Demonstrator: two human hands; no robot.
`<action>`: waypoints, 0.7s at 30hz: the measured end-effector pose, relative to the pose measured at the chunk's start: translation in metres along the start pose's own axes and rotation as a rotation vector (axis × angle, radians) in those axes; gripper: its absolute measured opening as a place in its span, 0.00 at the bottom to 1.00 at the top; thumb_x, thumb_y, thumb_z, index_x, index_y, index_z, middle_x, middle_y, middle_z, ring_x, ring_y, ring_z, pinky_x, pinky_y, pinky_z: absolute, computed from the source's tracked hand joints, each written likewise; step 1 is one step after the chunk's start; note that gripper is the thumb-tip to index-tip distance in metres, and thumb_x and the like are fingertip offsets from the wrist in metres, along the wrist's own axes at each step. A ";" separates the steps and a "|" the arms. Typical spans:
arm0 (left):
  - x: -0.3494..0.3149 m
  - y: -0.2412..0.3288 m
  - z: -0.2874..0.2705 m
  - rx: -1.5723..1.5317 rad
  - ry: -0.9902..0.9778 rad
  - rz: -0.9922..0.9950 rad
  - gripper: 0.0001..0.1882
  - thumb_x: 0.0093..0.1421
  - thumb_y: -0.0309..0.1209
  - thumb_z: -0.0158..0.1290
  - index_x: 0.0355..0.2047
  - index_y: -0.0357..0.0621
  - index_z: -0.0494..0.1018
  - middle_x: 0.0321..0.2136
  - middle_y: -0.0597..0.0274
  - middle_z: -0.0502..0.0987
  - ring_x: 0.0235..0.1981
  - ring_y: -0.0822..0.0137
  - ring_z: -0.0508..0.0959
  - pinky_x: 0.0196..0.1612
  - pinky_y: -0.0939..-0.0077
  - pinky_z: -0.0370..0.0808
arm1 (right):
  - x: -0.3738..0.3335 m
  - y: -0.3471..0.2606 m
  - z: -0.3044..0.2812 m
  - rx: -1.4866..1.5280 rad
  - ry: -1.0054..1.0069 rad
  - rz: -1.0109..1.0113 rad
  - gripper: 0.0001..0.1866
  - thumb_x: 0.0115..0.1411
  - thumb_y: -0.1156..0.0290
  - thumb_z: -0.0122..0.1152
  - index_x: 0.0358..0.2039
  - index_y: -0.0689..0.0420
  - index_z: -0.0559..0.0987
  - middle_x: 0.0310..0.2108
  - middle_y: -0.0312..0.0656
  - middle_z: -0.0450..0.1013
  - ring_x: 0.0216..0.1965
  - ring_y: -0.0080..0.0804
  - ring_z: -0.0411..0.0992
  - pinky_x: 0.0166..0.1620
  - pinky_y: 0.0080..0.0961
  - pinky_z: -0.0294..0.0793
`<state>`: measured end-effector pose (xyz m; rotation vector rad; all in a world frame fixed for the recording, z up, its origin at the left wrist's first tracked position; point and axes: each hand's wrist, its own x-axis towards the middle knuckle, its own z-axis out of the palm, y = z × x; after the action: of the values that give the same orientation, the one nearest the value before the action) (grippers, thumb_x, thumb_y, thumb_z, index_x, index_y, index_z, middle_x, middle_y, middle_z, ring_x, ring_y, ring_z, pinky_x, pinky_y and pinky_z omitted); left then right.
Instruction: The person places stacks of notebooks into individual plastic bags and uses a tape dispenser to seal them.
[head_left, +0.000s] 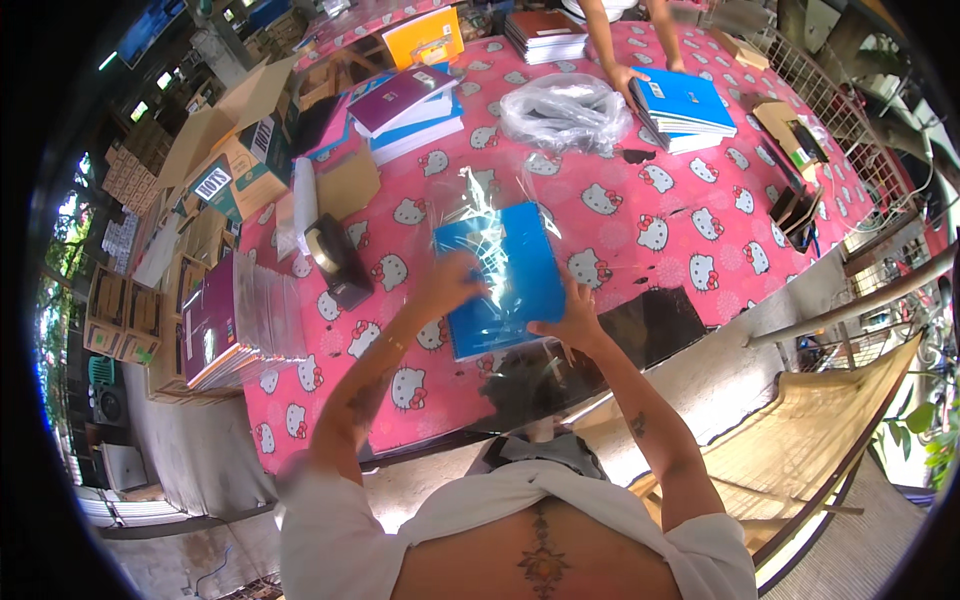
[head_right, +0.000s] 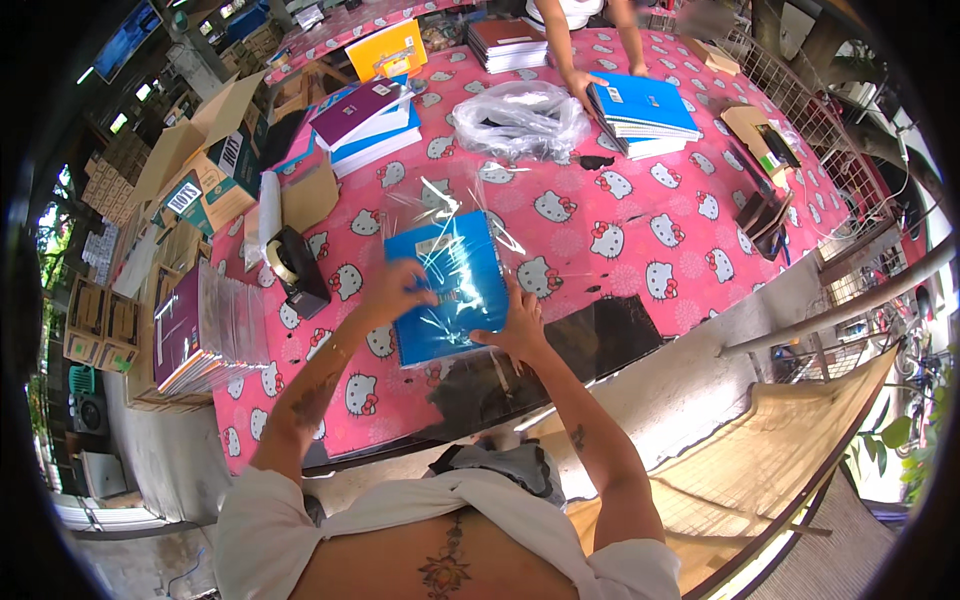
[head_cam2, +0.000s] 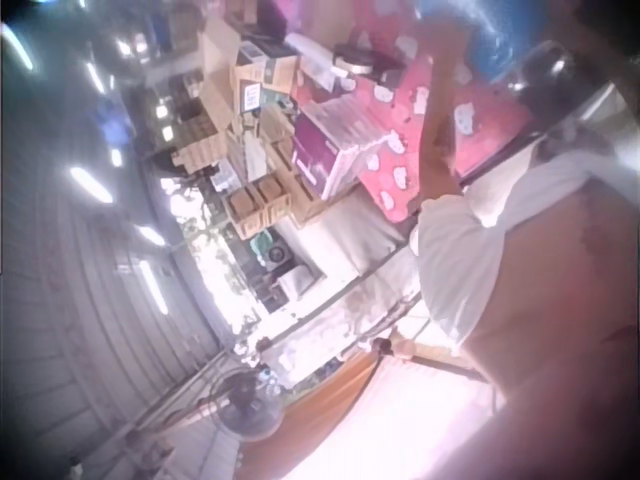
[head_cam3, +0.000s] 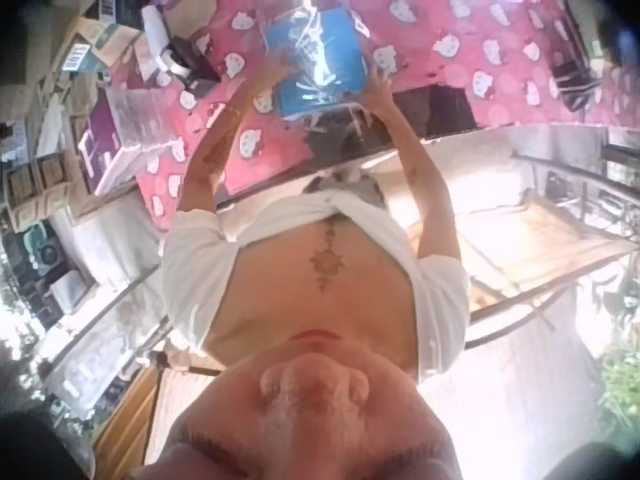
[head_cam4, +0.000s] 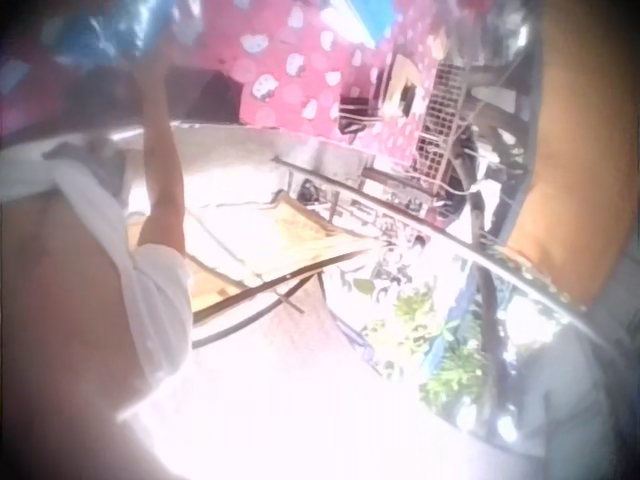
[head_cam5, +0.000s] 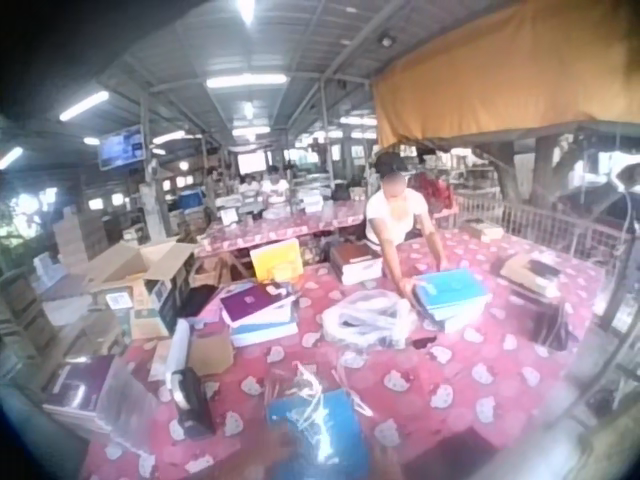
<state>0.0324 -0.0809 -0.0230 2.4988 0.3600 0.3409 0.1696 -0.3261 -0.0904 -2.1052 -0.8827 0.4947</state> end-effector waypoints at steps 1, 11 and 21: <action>-0.002 -0.015 -0.001 0.007 0.004 0.001 0.25 0.54 0.49 0.65 0.39 0.40 0.76 0.31 0.56 0.81 0.33 0.62 0.81 0.40 0.61 0.75 | 0.012 0.003 -0.001 -0.017 -0.015 -0.021 0.68 0.40 0.43 0.78 0.72 0.52 0.45 0.59 0.61 0.58 0.62 0.61 0.56 0.64 0.56 0.55; -0.034 0.008 -0.007 -0.678 0.446 -0.404 0.24 0.58 0.32 0.63 0.52 0.33 0.69 0.44 0.57 0.76 0.44 0.69 0.76 0.48 0.74 0.73 | 0.038 -0.043 -0.057 1.059 -0.170 0.133 0.35 0.57 0.71 0.70 0.59 0.59 0.60 0.57 0.48 0.62 0.58 0.36 0.63 0.58 0.40 0.69; -0.084 0.069 -0.027 -0.749 0.430 -0.150 0.35 0.60 0.21 0.56 0.66 0.41 0.57 0.56 0.58 0.68 0.57 0.65 0.70 0.60 0.68 0.69 | -0.002 -0.096 -0.102 0.788 -0.329 -0.152 0.41 0.50 0.77 0.76 0.62 0.58 0.64 0.54 0.38 0.70 0.57 0.30 0.66 0.60 0.31 0.66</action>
<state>-0.0422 -0.1493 0.0258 1.6478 0.4781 0.7899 0.1882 -0.3372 0.0480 -1.2494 -0.8346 0.9443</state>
